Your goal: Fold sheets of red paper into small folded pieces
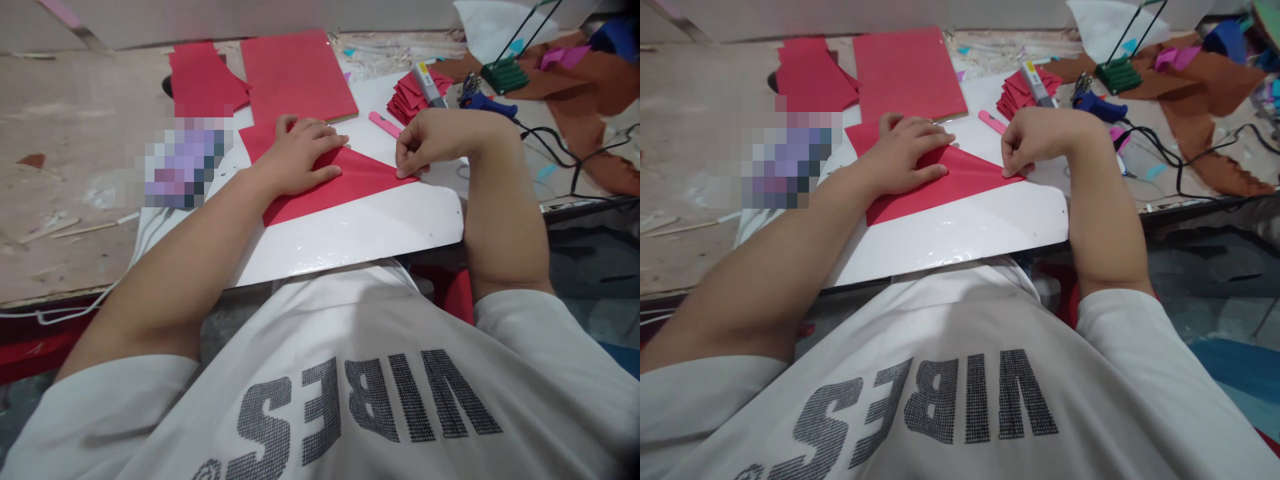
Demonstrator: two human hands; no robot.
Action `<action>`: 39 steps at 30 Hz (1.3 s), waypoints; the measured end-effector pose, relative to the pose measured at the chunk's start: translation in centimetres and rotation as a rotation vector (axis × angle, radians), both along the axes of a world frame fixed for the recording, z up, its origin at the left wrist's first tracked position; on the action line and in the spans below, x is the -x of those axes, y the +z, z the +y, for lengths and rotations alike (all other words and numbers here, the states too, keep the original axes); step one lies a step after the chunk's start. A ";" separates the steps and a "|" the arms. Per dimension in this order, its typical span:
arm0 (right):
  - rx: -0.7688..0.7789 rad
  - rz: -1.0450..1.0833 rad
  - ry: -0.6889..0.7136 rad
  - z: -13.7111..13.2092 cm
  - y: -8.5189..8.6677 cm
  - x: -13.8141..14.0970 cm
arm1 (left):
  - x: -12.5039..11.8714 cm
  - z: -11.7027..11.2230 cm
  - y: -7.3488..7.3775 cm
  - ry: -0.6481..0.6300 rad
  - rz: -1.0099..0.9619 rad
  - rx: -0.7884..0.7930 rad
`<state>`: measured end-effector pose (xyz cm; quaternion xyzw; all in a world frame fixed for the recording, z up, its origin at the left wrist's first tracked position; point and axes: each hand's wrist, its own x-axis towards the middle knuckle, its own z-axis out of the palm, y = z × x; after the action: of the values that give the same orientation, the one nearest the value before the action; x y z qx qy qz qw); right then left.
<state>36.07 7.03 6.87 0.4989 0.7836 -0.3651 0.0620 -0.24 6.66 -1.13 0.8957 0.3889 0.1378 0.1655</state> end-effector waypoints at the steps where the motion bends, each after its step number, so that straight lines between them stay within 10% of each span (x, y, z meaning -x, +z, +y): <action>1: 0.001 0.001 -0.002 0.0 0.0 -0.1 | 0.0 0.0 0.0 0.000 0.003 -0.002; 39: -0.105 -0.107 -0.025 -1.3 0.6 1.4 | -0.5 -0.8 -0.5 -0.102 -0.016 -0.161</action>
<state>34.65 5.68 7.52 0.5298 0.7911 -0.2970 0.0730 0.26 5.89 -1.63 0.9236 0.3294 0.1671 0.1031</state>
